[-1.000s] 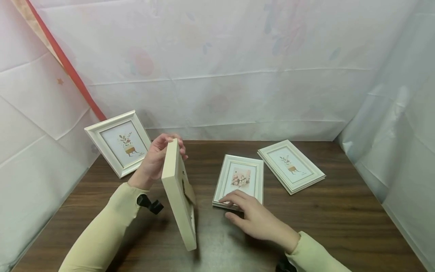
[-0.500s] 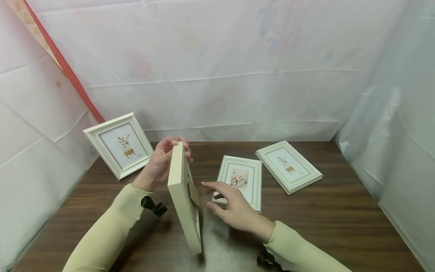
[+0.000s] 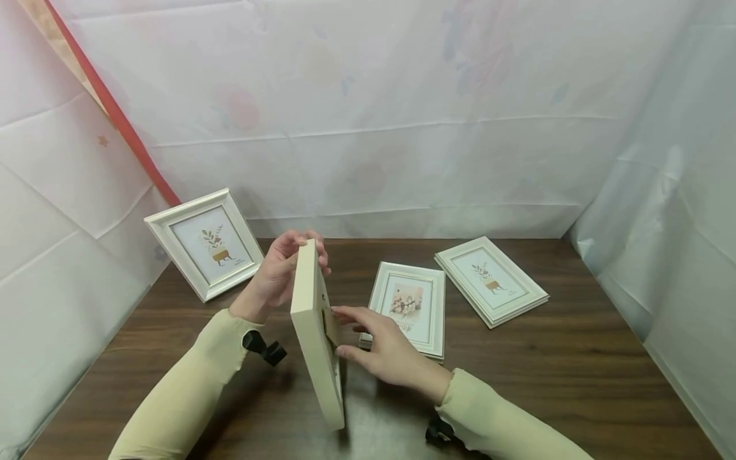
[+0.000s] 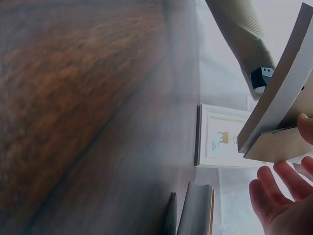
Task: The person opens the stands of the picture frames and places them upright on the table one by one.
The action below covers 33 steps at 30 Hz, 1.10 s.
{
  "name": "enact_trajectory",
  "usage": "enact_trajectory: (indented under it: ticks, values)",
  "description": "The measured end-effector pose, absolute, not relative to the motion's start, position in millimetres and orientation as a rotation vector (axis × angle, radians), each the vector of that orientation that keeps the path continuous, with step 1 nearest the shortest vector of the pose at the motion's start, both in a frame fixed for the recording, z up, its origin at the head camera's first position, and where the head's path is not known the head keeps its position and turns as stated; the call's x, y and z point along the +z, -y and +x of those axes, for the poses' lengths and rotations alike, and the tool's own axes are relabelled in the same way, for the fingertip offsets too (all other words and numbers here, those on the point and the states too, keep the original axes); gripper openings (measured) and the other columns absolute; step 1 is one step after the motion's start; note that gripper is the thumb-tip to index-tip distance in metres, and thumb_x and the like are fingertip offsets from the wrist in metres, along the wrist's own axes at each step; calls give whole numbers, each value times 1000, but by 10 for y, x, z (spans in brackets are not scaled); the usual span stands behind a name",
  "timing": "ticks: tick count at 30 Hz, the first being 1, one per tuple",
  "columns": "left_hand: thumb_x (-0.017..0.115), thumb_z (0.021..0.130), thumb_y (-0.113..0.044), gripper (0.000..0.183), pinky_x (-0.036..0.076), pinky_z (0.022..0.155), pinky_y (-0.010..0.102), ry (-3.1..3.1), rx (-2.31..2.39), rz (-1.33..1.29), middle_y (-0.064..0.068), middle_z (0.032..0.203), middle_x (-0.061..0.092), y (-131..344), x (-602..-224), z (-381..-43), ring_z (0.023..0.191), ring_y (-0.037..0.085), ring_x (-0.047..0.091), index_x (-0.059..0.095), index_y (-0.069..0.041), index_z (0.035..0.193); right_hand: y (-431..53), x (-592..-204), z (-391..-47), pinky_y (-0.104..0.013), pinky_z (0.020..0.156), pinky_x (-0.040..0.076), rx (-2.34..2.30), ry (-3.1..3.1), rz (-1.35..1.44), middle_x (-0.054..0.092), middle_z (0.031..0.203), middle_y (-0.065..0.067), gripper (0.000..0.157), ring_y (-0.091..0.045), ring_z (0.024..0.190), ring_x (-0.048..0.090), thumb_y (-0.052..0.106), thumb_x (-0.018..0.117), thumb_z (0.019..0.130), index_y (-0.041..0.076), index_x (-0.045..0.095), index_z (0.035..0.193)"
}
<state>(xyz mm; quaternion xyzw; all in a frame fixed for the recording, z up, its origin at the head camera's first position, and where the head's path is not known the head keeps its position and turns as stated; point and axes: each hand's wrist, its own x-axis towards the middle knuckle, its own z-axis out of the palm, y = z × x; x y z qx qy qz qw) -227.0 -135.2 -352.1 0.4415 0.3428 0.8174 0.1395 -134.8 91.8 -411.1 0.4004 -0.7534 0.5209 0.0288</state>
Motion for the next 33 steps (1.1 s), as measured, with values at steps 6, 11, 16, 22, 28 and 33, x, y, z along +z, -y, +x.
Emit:
enact_trajectory:
  ticks: [6, 11, 16, 22, 28, 33]
  values:
    - [57, 98, -5, 19, 55, 89, 40, -981, 2364, 1270, 10, 117, 61, 1359, -3519, -2258, 101, 24, 64, 69, -12, 111, -946, -4105, -1366, -43, 93, 53, 1607, 2320, 1247, 61, 128, -3, 55, -21, 115, 61, 1, 74, 88, 9, 53, 138]
    - [57, 98, -5, 19, 55, 89, 40, -1001, 2372, 1259, 9, 116, 61, 1377, -3517, -2242, 100, 23, 64, 69, -12, 111, -999, -4081, -1390, -42, 86, 56, 1520, 2276, 1271, 62, 126, -4, 52, -22, 109, 63, 6, 78, 87, 10, 58, 135]
    - [55, 99, -4, 20, 55, 89, 40, -1020, 2371, 1259, 10, 116, 60, 1403, -3511, -2233, 100, 24, 64, 69, -12, 111, -1067, -4024, -1406, -39, 82, 56, 1415, 2264, 1268, 63, 123, -5, 52, -22, 106, 61, 9, 81, 84, 8, 61, 132]
    - [59, 97, -4, 19, 55, 88, 38, -1037, 2371, 1246, 10, 117, 61, 1438, -3521, -2241, 100, 24, 65, 69, -11, 111, -1160, -3971, -1441, -37, 90, 50, 1282, 2293, 1227, 62, 121, 0, 50, -18, 110, 59, 13, 82, 82, 13, 66, 129]
    - [62, 96, -5, 16, 56, 85, 35, -1077, 2382, 1214, 10, 116, 61, 1468, -3535, -2243, 100, 24, 65, 69, -11, 109, -1246, -3926, -1490, -35, 92, 48, 1239, 2306, 1224, 59, 120, 2, 50, -16, 112, 56, 12, 82, 81, 16, 67, 129]
    - [62, 96, -5, 15, 56, 83, 33, -1085, 2395, 1215, 10, 115, 61, 1452, -3532, -2234, 99, 24, 64, 69, -11, 108, -1242, -3935, -1491, -37, 92, 48, 1231, 2309, 1224, 61, 120, 1, 51, -17, 111, 58, 10, 82, 81, 14, 66, 129]
